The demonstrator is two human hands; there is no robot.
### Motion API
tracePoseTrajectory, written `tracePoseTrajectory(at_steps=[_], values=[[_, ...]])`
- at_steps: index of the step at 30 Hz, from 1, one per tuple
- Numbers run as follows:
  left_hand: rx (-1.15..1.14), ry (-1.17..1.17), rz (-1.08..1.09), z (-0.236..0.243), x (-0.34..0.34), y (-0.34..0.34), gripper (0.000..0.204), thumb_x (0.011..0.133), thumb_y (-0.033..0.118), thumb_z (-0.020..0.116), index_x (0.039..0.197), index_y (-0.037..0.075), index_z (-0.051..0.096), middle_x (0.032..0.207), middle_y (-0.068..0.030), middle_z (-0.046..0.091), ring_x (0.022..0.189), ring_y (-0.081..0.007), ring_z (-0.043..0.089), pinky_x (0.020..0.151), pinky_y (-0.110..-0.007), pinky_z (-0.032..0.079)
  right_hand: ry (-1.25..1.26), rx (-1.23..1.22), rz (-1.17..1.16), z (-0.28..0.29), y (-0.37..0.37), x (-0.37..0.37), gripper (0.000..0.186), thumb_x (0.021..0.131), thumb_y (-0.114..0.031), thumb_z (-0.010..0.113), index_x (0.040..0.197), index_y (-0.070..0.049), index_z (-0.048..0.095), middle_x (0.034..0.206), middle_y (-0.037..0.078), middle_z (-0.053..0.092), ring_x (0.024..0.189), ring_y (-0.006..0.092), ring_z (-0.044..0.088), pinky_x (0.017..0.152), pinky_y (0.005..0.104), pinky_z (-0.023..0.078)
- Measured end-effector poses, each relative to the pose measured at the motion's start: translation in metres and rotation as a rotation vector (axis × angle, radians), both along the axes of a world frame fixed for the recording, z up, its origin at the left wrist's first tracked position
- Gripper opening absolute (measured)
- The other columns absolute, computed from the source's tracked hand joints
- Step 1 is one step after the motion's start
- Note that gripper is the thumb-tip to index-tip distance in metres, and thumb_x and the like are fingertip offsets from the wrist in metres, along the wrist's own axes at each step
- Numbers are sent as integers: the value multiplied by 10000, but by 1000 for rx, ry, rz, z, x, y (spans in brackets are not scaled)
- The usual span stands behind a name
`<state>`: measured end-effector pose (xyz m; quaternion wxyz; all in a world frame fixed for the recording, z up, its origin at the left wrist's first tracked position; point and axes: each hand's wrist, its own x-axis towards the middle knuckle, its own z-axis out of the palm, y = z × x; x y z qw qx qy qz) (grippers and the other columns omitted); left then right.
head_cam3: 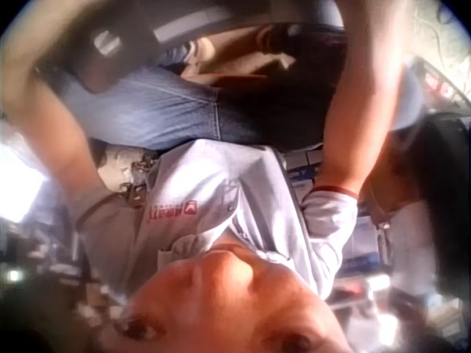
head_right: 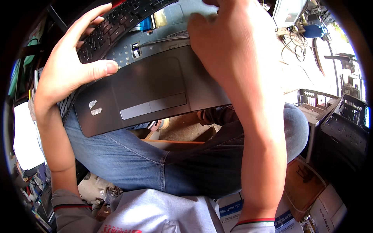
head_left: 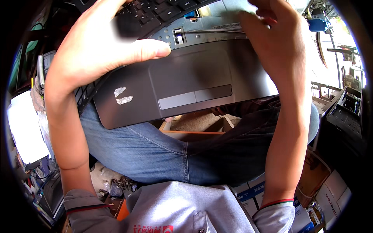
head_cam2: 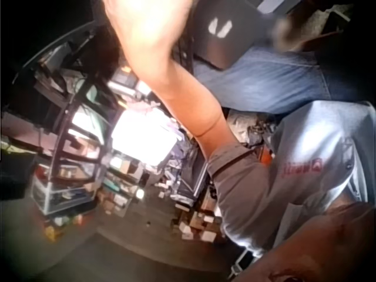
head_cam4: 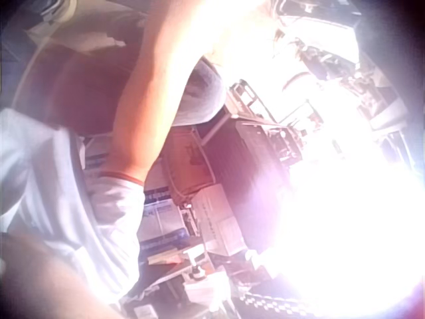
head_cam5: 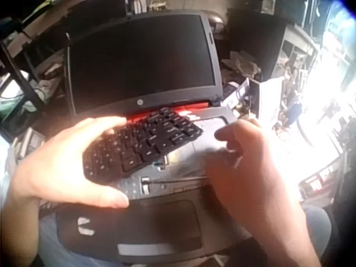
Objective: The person removes the keyboard from a laptop, uses a power drill to unscrew and remove a component from the internal chassis, and then reinstalls the keyboard. The person works while sitting on the floor in a cluttered room.
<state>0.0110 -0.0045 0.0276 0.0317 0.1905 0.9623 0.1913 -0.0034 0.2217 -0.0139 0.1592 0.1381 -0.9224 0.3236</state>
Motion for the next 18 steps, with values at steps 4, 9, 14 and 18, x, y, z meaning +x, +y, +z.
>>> tracePoseTrajectory(at_steps=[4, 9, 14, 18], values=[[95, -110, 115, -11, -11, -21, 928, 613, 358, 841, 1445, 206, 458, 1320, -81, 523, 1204, -246, 493, 1022, -393, 371, 65, 30, 132, -13, 8, 6, 170, 811, -62, 714, 967, 3, 693, 877, 119, 642, 834, 238, 642, 764, 306, 488], [129, -152, 155, -6, -14, -16, 974, 605, 447, 825, 1456, 168, 442, 1346, -112, 506, 1194, -247, 495, 993, -363, 393, -134, -264, 69, -13, -13, 15, 208, 819, -125, 709, 987, -4, 694, 885, 106, 661, 783, 238, 655, 699, 314, 516], [224, -190, 123, -8, -22, -10, 1006, 614, 531, 801, 1461, 132, 432, 1337, -155, 510, 1203, -265, 498, 977, -366, 413, -935, -829, -161, 61, 1, -8, 249, 845, -131, 632, 989, 70, 663, 844, 130, 670, 672, 175, 651, 648, 285, 540], [189, -156, 170, -8, -12, -16, 988, 622, 489, 821, 1460, 133, 436, 1341, -158, 511, 1202, -257, 510, 995, -366, 418, -462, -341, 94, 23, 10, -7, 173, 820, -111, 641, 884, 45, 679, 872, 164, 658, 737, 246, 657, 685, 353, 533]])
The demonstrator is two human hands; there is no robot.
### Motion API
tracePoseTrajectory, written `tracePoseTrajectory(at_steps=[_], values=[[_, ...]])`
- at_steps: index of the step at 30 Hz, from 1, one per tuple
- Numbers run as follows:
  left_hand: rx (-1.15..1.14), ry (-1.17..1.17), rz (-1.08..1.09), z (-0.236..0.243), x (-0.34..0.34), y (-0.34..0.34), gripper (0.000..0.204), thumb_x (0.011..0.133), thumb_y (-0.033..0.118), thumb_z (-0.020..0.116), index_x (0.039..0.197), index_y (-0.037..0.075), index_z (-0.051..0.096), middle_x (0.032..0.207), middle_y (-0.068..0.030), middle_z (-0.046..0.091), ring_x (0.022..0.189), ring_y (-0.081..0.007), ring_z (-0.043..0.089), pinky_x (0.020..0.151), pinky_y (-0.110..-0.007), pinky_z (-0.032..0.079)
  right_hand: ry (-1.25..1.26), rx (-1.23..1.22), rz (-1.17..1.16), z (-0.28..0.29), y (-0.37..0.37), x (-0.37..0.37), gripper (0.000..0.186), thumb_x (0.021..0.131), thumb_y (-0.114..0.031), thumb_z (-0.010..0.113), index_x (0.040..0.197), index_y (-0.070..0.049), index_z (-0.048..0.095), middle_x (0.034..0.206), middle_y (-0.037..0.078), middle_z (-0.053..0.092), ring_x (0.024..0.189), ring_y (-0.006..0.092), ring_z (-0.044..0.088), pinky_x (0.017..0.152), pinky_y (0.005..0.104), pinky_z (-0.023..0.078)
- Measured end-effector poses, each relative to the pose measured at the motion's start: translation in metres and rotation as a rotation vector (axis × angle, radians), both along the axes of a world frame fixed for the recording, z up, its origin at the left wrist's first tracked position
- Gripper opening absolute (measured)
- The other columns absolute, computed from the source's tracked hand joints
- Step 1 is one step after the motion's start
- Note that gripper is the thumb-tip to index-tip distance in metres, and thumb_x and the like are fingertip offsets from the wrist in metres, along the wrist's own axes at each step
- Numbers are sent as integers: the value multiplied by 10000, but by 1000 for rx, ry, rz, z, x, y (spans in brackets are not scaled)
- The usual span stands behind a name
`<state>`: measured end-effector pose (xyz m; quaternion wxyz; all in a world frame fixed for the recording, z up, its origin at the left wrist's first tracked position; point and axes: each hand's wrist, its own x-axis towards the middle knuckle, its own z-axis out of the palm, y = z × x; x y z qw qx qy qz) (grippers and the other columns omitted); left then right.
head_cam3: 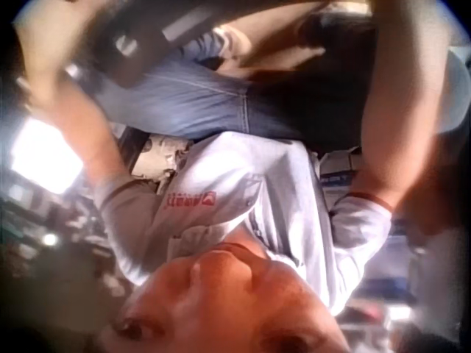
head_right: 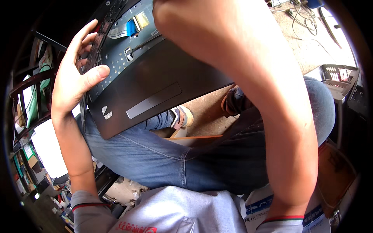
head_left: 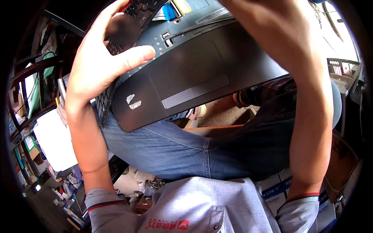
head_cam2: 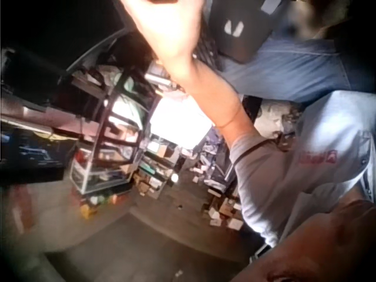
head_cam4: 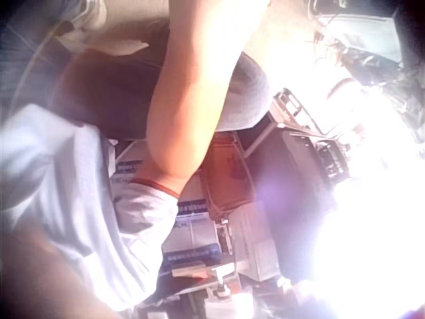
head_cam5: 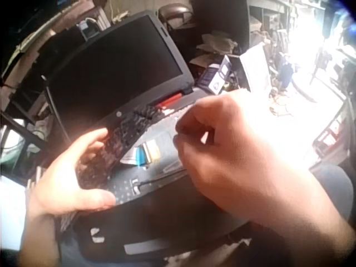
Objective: The person removes the keyboard from a laptop, uses a power drill to unscrew and remove a component from the internal chassis, and then reinstalls the keyboard. The person works while sitting on the floor in a cluttered room.
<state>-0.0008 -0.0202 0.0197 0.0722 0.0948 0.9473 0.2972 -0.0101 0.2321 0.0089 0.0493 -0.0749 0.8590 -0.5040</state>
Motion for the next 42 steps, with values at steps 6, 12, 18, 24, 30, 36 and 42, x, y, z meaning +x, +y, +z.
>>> tracePoseTrajectory(at_steps=[6, 12, 18, 24, 30, 36, 42], values=[[35, -8, -40, -1, -8, 7, 951, 624, 423, 825, 1450, 136, 453, 1335, -149, 523, 1194, -252, 517, 999, -370, 422, 699, 225, 105, -35, 16, -14, 232, 794, -47, 663, 1016, 12, 634, 919, 183, 624, 910, 349, 631, 788, 411, 512], [-56, 18, -20, -2, -3, 3, 938, 617, 418, 823, 1446, 169, 464, 1333, -142, 537, 1216, -272, 508, 1002, -383, 416, 932, 495, 494, -16, 9, -43, 341, 797, -51, 667, 1125, 22, 616, 1042, 219, 611, 993, 364, 629, 813, 401, 540], [-154, 130, -34, 4, 8, 17, 896, 634, 345, 836, 1428, 134, 480, 1343, -129, 545, 1237, -287, 511, 1041, -385, 387, 1167, 507, 586, -37, 14, -68, 188, 911, -107, 518, 930, 37, 638, 813, 195, 662, 706, 359, 663, 609, 423, 545], [-75, 150, -169, 10, 106, 75, 686, 748, 287, 774, 1300, -37, 527, 1304, -201, 552, 1226, -336, 528, 1048, -436, 399, 1119, 587, 542, -37, 13, -64, 219, 935, -119, 491, 960, 50, 628, 838, 205, 670, 731, 366, 673, 631, 416, 557], [-343, 345, 86, -45, 82, 85, 1013, 714, 650, 717, 1426, 3, 399, 1415, -266, 441, 1300, -431, 441, 1078, -475, 363, 1081, 496, 575, -37, 3, -64, 232, 916, -102, 497, 1009, 68, 625, 940, 210, 679, 802, 360, 686, 692, 403, 568], [-313, 362, 53, -47, 57, 86, 1089, 700, 710, 674, 1433, -32, 361, 1409, -288, 445, 1310, -436, 442, 1084, -467, 362, 1093, 487, 547, -31, 11, -63, 225, 897, -87, 510, 1013, 68, 625, 958, 211, 679, 810, 353, 687, 706, 397, 565], [-299, 399, 60, -50, 53, 88, 1090, 720, 709, 664, 1414, -75, 362, 1367, -321, 472, 1287, -437, 471, 1071, -462, 381, 1053, 430, 528, -33, 11, -61, 213, 897, -88, 512, 1000, 60, 626, 941, 209, 678, 804, 353, 683, 698, 401, 562]])
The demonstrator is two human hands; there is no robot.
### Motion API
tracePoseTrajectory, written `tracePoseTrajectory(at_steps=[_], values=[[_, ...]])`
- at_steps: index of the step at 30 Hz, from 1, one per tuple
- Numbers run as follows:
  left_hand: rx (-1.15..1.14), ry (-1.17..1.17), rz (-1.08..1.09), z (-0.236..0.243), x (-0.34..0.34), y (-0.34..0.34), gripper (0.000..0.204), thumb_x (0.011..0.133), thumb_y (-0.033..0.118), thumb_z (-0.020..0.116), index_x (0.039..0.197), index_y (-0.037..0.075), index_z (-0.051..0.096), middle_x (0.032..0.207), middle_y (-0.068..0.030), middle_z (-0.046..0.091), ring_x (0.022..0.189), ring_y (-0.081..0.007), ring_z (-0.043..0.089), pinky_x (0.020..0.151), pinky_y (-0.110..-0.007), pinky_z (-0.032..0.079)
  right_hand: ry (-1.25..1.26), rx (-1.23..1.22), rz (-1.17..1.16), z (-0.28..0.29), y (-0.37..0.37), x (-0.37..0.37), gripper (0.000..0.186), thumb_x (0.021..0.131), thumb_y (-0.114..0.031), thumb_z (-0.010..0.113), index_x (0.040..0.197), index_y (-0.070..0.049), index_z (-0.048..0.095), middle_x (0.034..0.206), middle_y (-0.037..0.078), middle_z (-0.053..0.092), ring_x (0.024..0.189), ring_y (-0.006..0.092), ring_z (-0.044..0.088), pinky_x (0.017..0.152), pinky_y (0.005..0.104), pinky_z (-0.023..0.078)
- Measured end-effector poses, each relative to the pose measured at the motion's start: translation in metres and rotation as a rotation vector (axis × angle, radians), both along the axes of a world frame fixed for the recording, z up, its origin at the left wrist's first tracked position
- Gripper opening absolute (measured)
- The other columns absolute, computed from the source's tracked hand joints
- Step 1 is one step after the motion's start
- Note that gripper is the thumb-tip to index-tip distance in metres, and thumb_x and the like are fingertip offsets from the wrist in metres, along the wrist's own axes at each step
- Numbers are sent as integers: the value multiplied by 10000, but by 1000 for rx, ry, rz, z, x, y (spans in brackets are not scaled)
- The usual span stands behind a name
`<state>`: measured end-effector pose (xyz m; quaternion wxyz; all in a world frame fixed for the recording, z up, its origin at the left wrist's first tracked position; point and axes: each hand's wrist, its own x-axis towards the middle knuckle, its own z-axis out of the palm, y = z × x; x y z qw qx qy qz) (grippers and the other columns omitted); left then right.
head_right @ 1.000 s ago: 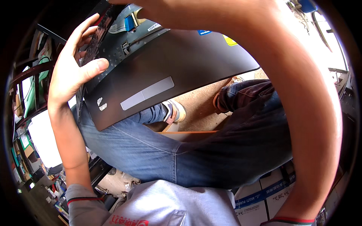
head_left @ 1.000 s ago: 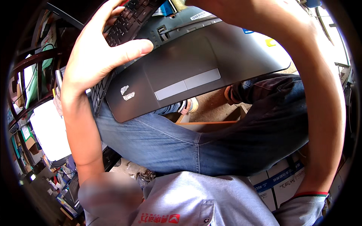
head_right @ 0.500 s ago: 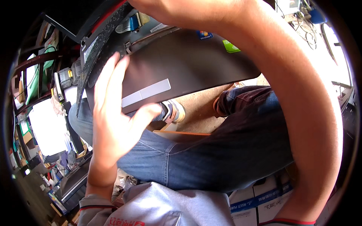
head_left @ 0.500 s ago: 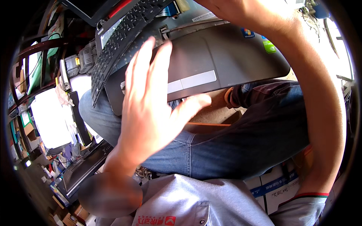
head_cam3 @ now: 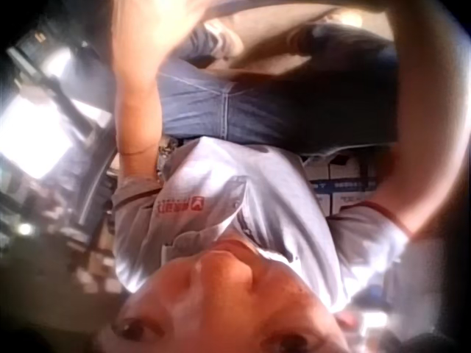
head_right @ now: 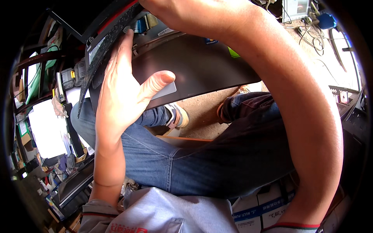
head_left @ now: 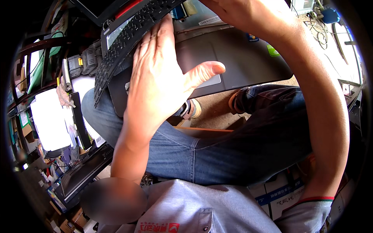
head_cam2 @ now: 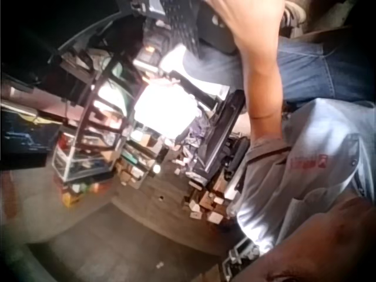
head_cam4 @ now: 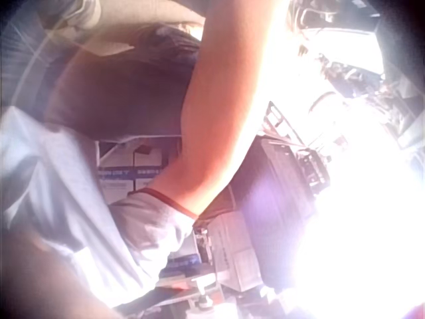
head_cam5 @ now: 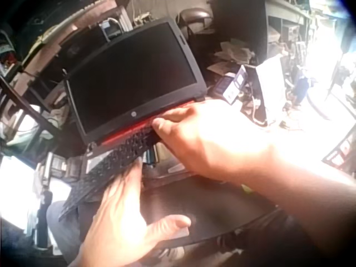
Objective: The person removes the keyboard from a laptop, uses a power drill to unscrew and remove a component from the internal chassis, and then reinstalls the keyboard. The person works while sitting on the floor in a cluttered room.
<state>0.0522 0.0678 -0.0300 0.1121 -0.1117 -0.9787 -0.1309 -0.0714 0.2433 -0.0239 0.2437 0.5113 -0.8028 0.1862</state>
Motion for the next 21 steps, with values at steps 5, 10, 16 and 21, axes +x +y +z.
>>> tracePoseTrajectory(at_steps=[5, 10, 16, 21], values=[[16, -70, 108, 3, -4, 7, 1042, 743, 680, 678, 1389, -86, 392, 1306, -320, 522, 1234, -438, 519, 1041, -453, 411, -19, -13, 13, 4, -1, 3, 200, 896, -81, 519, 988, 61, 626, 928, 208, 677, 797, 357, 681, 691, 403, 560], [40, -35, 91, 3, -9, 11, 991, 764, 621, 706, 1376, -97, 400, 1264, -309, 552, 1173, -428, 564, 997, -440, 446, -40, -2, 28, 4, 0, 2, 198, 899, -77, 515, 969, 72, 624, 903, 213, 675, 782, 360, 680, 680, 408, 560], [49, 35, 64, 2, -10, 20, 943, 772, 560, 739, 1369, -95, 417, 1223, -281, 596, 1155, -417, 584, 968, -416, 462, -37, -8, 32, 11, 0, 10, 206, 890, -90, 514, 938, 76, 626, 844, 212, 670, 724, 365, 674, 639, 417, 553], [159, -55, 119, 7, -9, 22, 883, 789, 519, 747, 1377, -60, 433, 1225, -271, 606, 1156, -380, 602, 973, -393, 463, 63, 38, -14, 9, 0, 8, 180, 843, -93, 539, 884, 59, 625, 820, 207, 668, 712, 353, 678, 622, 424, 551]])
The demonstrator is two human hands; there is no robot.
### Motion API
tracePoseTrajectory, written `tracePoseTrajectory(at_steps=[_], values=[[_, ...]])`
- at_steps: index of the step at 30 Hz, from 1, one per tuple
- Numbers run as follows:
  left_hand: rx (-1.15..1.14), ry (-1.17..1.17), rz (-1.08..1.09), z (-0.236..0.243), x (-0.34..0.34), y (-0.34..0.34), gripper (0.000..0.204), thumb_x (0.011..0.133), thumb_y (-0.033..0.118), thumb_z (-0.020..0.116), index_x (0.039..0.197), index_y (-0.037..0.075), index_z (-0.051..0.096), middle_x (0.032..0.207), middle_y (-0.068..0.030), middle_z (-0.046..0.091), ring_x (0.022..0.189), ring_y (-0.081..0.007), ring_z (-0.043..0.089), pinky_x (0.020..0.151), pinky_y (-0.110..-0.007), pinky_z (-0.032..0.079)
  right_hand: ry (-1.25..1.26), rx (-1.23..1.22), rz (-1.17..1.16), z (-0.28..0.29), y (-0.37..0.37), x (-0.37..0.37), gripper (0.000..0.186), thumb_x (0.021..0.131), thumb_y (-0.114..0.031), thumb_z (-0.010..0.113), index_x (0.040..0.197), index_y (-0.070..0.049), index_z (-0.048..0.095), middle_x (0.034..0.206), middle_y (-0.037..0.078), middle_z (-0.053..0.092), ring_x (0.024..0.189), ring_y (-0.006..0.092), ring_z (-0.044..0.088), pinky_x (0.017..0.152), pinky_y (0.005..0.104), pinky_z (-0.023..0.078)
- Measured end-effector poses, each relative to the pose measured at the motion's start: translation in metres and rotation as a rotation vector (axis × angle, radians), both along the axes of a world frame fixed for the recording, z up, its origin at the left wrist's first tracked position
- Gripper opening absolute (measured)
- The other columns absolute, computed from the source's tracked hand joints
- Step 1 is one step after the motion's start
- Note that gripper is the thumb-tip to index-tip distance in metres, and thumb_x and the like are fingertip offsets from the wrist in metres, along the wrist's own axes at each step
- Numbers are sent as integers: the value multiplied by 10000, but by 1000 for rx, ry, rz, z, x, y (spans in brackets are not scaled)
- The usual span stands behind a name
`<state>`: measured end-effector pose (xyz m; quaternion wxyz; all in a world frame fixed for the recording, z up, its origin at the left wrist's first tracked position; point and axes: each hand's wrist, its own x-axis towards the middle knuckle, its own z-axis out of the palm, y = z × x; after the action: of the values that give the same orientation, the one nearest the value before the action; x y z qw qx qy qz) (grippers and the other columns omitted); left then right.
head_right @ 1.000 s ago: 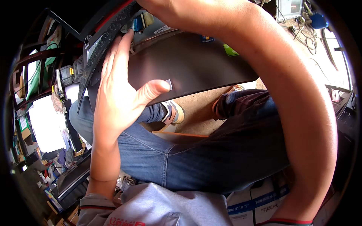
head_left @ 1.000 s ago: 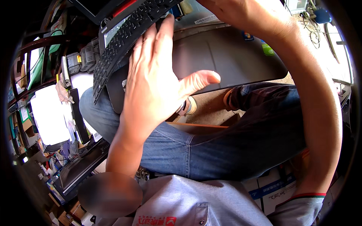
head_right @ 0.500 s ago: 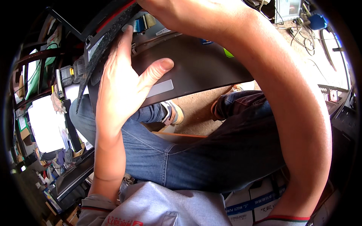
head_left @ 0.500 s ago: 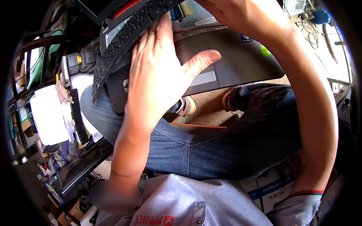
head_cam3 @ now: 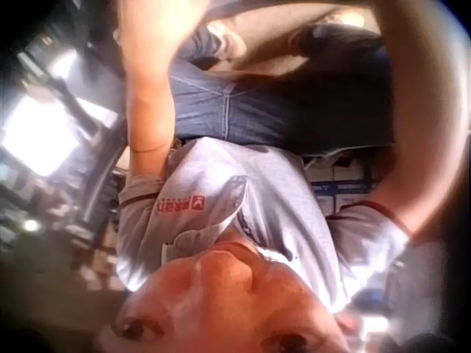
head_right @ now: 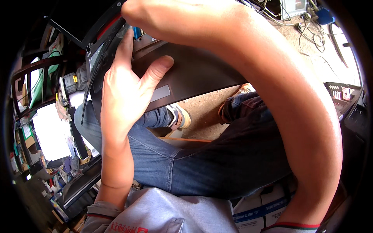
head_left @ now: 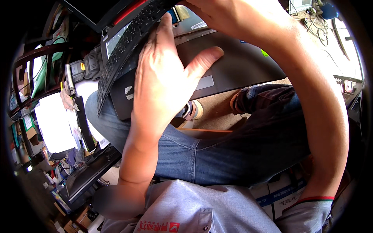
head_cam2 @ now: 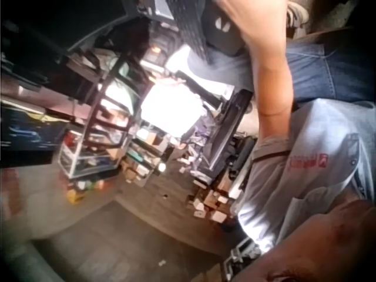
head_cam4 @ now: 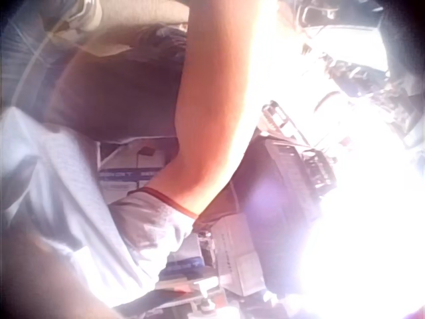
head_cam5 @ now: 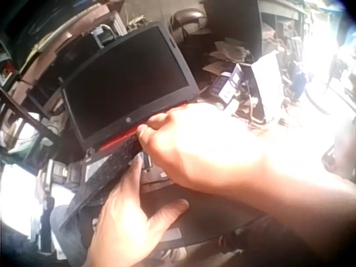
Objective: The person removes the keyboard from a laptop, uses a power drill to unscrew and remove a component from the internal chassis, and then reinstalls the keyboard. The person works while sitting on the floor in a cluttered room.
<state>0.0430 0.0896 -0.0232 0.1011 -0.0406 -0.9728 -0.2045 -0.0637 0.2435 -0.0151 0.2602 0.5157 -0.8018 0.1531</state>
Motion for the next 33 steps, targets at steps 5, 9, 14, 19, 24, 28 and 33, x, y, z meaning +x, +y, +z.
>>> tracePoseTrajectory(at_steps=[5, 9, 14, 19, 24, 28, 33], values=[[145, -66, 37, 3, 3, -1, 825, 817, 481, 743, 1373, -52, 448, 1264, -268, 592, 1194, -342, 590, 1002, -381, 445, -46, -32, 0, -3, -3, -2, 171, 828, -100, 546, 854, 50, 621, 799, 200, 669, 709, 350, 682, 620, 426, 553], [279, -88, 49, 5, 3, -1, 801, 840, 442, 740, 1375, -74, 440, 1310, -285, 558, 1246, -331, 549, 1047, -374, 407, -53, -24, -31, -4, -3, -1, 177, 833, -105, 543, 859, 50, 625, 786, 190, 671, 706, 347, 683, 620, 418, 557], [364, -131, 58, 7, 2, 1, 786, 855, 381, 746, 1389, -92, 415, 1349, -300, 520, 1288, -314, 508, 1080, -367, 371, -56, 6, -51, -2, -5, -1, 182, 834, -109, 543, 869, 47, 630, 790, 186, 673, 707, 335, 687, 621, 406, 559], [437, -117, 26, 5, 1, 0, 781, 857, 351, 752, 1402, -85, 403, 1375, -302, 495, 1309, -318, 484, 1089, -367, 357, -23, -26, -19, -3, -6, 0, 184, 820, -112, 553, 875, 43, 634, 803, 180, 676, 717, 327, 690, 634, 400, 561], [439, -137, 34, 7, 2, 1, 770, 857, 322, 755, 1406, -82, 398, 1381, -296, 492, 1317, -330, 475, 1098, -371, 348, 9, -26, -47, -3, -7, 2, 189, 804, -115, 564, 884, 37, 642, 826, 170, 684, 734, 310, 697, 654, 385, 563], [428, -125, 33, 5, 1, -1, 758, 856, 305, 757, 1410, -71, 401, 1380, -291, 495, 1321, -330, 472, 1101, -377, 348, 10, -8, -50, -2, -7, 2, 199, 798, -114, 569, 901, 35, 652, 844, 163, 692, 749, 299, 701, 665, 374, 563], [431, -119, 30, 5, 1, -1, 741, 864, 287, 751, 1416, -60, 400, 1376, -285, 503, 1313, -324, 481, 1096, -372, 355, 20, -31, -35, -2, -8, 2, 203, 800, -114, 570, 907, 36, 655, 856, 163, 694, 759, 301, 702, 672, 375, 564]])
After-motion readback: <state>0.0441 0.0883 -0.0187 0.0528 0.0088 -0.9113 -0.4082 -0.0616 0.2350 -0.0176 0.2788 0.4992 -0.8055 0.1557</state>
